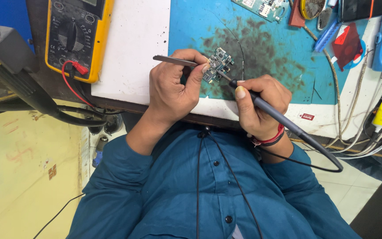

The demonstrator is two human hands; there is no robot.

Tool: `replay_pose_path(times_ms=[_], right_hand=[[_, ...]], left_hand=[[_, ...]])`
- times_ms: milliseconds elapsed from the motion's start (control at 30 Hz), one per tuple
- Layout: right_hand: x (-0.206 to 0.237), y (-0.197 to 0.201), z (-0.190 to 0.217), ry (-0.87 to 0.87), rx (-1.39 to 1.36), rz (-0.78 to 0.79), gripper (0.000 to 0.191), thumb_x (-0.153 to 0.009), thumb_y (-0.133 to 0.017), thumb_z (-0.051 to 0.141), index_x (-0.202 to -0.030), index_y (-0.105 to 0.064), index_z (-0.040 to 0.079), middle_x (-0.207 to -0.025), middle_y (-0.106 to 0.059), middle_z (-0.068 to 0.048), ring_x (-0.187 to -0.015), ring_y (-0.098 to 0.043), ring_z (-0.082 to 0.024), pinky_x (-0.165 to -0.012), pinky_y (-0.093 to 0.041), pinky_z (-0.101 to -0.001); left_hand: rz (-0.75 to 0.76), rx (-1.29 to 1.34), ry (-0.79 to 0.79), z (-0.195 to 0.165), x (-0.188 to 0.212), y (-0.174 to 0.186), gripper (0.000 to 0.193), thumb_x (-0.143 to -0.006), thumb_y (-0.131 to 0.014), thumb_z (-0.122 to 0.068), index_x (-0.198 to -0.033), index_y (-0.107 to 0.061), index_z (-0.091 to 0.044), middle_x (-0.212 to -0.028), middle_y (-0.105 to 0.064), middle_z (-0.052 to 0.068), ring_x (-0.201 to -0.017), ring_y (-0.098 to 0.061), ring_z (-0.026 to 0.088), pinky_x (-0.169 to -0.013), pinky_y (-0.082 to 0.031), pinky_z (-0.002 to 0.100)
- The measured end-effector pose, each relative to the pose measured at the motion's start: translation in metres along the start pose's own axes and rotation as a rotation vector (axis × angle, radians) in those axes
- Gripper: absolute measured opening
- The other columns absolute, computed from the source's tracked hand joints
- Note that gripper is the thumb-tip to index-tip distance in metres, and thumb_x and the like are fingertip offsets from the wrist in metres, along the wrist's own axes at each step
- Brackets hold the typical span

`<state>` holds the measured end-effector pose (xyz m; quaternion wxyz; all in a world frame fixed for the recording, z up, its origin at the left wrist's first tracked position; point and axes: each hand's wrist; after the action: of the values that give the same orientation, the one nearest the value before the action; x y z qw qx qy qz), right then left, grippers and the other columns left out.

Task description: The person solders components on a small circuit board at a workbench, holding the board steady with one hand while applying a soldering iron and solder wire to its contacts. They occasionally reposition the board and continue soldering different points on it.

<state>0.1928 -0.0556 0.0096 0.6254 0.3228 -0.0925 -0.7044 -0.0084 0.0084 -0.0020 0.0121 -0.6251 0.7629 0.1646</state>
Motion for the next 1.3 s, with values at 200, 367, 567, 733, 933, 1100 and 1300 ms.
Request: replay_pose_path(times_ms=[200,367,567,733,933,1100,1300], right_hand=[[0.0022,0.0000,-0.0007,-0.010,0.021,-0.009,0.009,-0.102,-0.072,0.006,-0.100,-0.066,0.000,-0.083,-0.066,-0.011,-0.065,-0.061,-0.021,-0.060,-0.043,-0.0313],[0.0054,0.0002,-0.0049,-0.011,-0.001,-0.051,0.008,-0.100,-0.070,0.005,-0.102,-0.065,-0.001,-0.082,-0.065,-0.012,-0.065,-0.059,-0.022,-0.059,-0.041,-0.0310],[0.0052,0.0002,-0.0057,-0.001,-0.042,-0.052,0.009,-0.100,-0.067,0.007,-0.098,-0.060,0.001,-0.084,-0.065,-0.012,-0.065,-0.059,-0.022,-0.061,-0.042,-0.0317],[0.0007,-0.0017,-0.0034,0.008,-0.032,0.003,0.010,-0.098,-0.068,0.007,-0.095,-0.061,0.001,-0.079,-0.063,-0.010,-0.062,-0.058,-0.021,-0.059,-0.041,-0.0318],[0.0002,-0.0026,-0.0024,-0.018,-0.011,-0.009,0.010,-0.098,-0.068,0.007,-0.093,-0.062,0.001,-0.077,-0.061,-0.009,-0.060,-0.056,-0.020,-0.058,-0.039,-0.0320],[0.0004,-0.0028,-0.0029,-0.010,-0.016,-0.012,0.010,-0.099,-0.069,0.007,-0.094,-0.061,0.001,-0.078,-0.062,-0.009,-0.061,-0.057,-0.020,-0.058,-0.039,-0.0317],[0.0006,-0.0029,-0.0027,-0.013,-0.016,-0.019,0.011,-0.099,-0.069,0.007,-0.093,-0.061,0.001,-0.078,-0.062,-0.010,-0.061,-0.056,-0.021,-0.058,-0.040,-0.0319]], left_hand=[[0.001,-0.004,0.006,-0.0001,0.0000,0.0000,0.008,-0.104,-0.072,-0.008,-0.105,-0.066,-0.002,-0.092,-0.073,0.005,-0.070,-0.067,0.011,-0.062,-0.053,0.025],[0.000,0.041,0.031,0.0018,0.0013,-0.0005,0.007,-0.107,-0.068,-0.008,-0.108,-0.064,-0.003,-0.091,-0.073,0.005,-0.075,-0.068,0.010,-0.066,-0.053,0.025],[-0.006,0.064,0.022,0.0024,0.0021,-0.0007,0.009,-0.110,-0.066,-0.009,-0.112,-0.060,-0.004,-0.095,-0.072,0.005,-0.080,-0.070,0.011,-0.071,-0.057,0.026],[0.008,0.001,0.019,0.0000,-0.0001,0.0000,0.009,-0.109,-0.066,-0.011,-0.109,-0.060,-0.004,-0.092,-0.071,0.005,-0.074,-0.068,0.013,-0.066,-0.054,0.027],[0.033,-0.023,0.031,-0.0031,-0.0009,0.0015,0.010,-0.109,-0.066,-0.011,-0.109,-0.059,-0.005,-0.087,-0.069,0.004,-0.069,-0.067,0.013,-0.064,-0.052,0.027],[0.038,-0.059,0.013,-0.0035,-0.0020,0.0011,0.011,-0.108,-0.067,-0.011,-0.109,-0.058,-0.005,-0.086,-0.069,0.004,-0.066,-0.066,0.013,-0.062,-0.051,0.028],[0.035,-0.048,0.007,-0.0021,-0.0018,0.0004,0.011,-0.108,-0.067,-0.010,-0.109,-0.058,-0.005,-0.088,-0.069,0.004,-0.067,-0.066,0.013,-0.062,-0.052,0.027]])
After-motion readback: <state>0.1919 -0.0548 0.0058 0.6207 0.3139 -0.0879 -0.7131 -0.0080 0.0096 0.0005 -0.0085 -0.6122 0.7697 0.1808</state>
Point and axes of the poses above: each hand's wrist, its own x-axis away from the middle knuckle, its own y-axis out of the back of the hand, z = x × y
